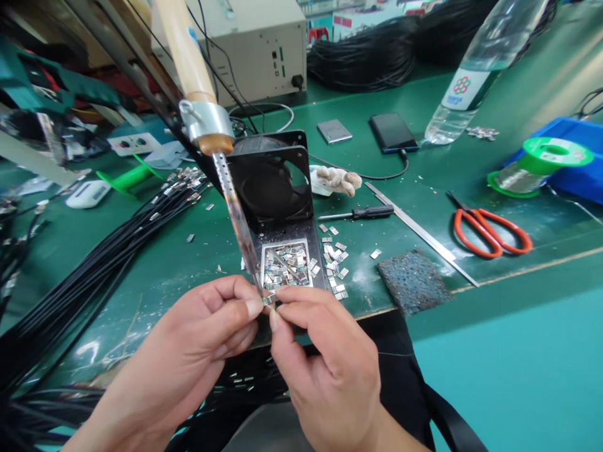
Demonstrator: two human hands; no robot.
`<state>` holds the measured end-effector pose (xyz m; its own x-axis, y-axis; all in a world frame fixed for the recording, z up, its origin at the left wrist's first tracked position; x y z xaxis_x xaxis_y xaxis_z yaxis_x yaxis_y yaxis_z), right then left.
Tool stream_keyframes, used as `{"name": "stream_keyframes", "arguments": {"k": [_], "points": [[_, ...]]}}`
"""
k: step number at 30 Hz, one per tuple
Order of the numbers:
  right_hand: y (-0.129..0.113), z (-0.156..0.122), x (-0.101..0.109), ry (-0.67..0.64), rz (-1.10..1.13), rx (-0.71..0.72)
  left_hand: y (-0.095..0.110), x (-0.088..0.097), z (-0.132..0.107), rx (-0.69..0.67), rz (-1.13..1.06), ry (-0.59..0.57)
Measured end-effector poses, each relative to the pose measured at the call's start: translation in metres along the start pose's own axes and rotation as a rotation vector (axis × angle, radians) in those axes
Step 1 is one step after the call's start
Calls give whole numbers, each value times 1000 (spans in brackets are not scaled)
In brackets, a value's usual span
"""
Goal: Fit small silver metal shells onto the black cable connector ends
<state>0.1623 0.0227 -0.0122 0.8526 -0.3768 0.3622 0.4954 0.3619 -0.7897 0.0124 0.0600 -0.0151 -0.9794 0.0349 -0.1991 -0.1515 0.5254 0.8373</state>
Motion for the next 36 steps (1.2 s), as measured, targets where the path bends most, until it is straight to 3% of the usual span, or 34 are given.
{"name": "stream_keyframes", "arguments": {"k": [36], "points": [[-3,5,-1,22,17,22,3,1,2,-21,-6,-4]]}}
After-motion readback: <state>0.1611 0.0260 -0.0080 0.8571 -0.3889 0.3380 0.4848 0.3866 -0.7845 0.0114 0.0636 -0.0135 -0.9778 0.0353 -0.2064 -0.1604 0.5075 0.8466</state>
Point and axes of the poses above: each hand's wrist, its own z-axis towards the middle knuckle, its own x-axis out of the back of the hand, y = z × x, the point moved 5 cm from there along z, towards the middle knuckle, and after that the axes turned 4 degrees about -z, right-handed, at the moved point
